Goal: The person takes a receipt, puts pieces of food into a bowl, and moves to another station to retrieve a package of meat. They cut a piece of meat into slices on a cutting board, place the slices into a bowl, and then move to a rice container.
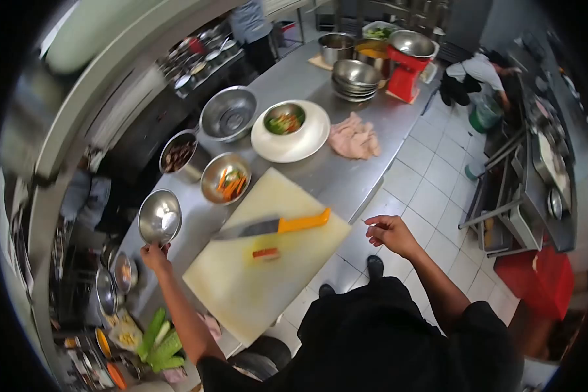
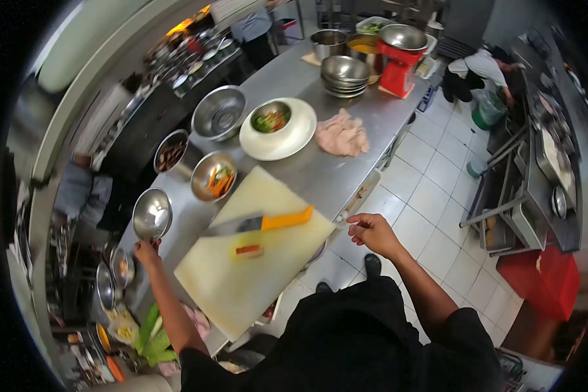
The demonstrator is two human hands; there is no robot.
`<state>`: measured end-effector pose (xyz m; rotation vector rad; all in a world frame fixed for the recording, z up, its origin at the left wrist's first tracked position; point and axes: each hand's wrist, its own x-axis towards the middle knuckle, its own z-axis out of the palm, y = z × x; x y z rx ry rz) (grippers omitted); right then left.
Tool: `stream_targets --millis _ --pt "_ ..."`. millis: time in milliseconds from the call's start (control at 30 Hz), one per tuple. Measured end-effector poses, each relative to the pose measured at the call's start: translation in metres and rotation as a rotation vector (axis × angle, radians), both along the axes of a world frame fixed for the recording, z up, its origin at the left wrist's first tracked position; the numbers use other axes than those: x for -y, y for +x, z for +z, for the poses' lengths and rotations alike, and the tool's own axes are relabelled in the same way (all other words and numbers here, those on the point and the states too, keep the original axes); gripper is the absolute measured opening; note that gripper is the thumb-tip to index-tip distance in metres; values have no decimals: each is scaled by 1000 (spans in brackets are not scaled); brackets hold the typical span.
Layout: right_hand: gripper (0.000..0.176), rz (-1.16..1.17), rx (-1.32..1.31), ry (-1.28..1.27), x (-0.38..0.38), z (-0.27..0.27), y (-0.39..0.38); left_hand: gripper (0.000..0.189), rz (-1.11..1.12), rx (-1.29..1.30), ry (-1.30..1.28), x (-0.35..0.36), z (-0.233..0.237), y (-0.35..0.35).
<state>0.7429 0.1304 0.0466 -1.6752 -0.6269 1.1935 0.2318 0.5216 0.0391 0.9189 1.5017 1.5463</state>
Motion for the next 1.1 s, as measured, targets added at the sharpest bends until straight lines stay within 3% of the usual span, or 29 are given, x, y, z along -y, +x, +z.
stream_targets --millis 167,233,300,367,433,500,633,700,800,900,933,967,1067,1100 --pt "27 -32 -35 -4 15 -25 56 12 -320 41 77 27 74 170" --pt "27 -65 -87 6 24 -35 81 20 -509 92 4 34 80 253" --pt "26 -57 -107 24 35 -53 113 15 -711 197 44 50 85 349" --pt "26 -80 -144 11 42 -56 141 9 -767 239 10 55 87 445" --pt "26 -69 -151 -3 51 -56 170 13 -789 186 -42 68 103 529" --pt "25 -86 -162 -18 59 -60 198 18 -754 298 -53 53 90 603" --pt "24 -114 -160 -38 67 -57 249 33 -716 291 -21 43 84 701" --pt "19 -145 -122 34 61 -63 279 45 -681 219 -35 46 81 718" --pt "20 -226 240 168 1 -28 360 61 -678 39 -84 73 99 704" --pt "37 -379 814 357 -89 37 467 44 -662 -425 161 75 67 643" --pt "46 -473 911 336 -114 90 470 37 -655 -473 224 86 68 615" --pt "59 -513 892 295 -140 110 495 31 -647 -520 286 97 73 585" --pt "77 -526 1150 74 -219 114 587 30 -530 -651 244 116 74 478" --pt "71 -491 1385 -41 -238 105 610 29 -494 -651 231 123 68 438"
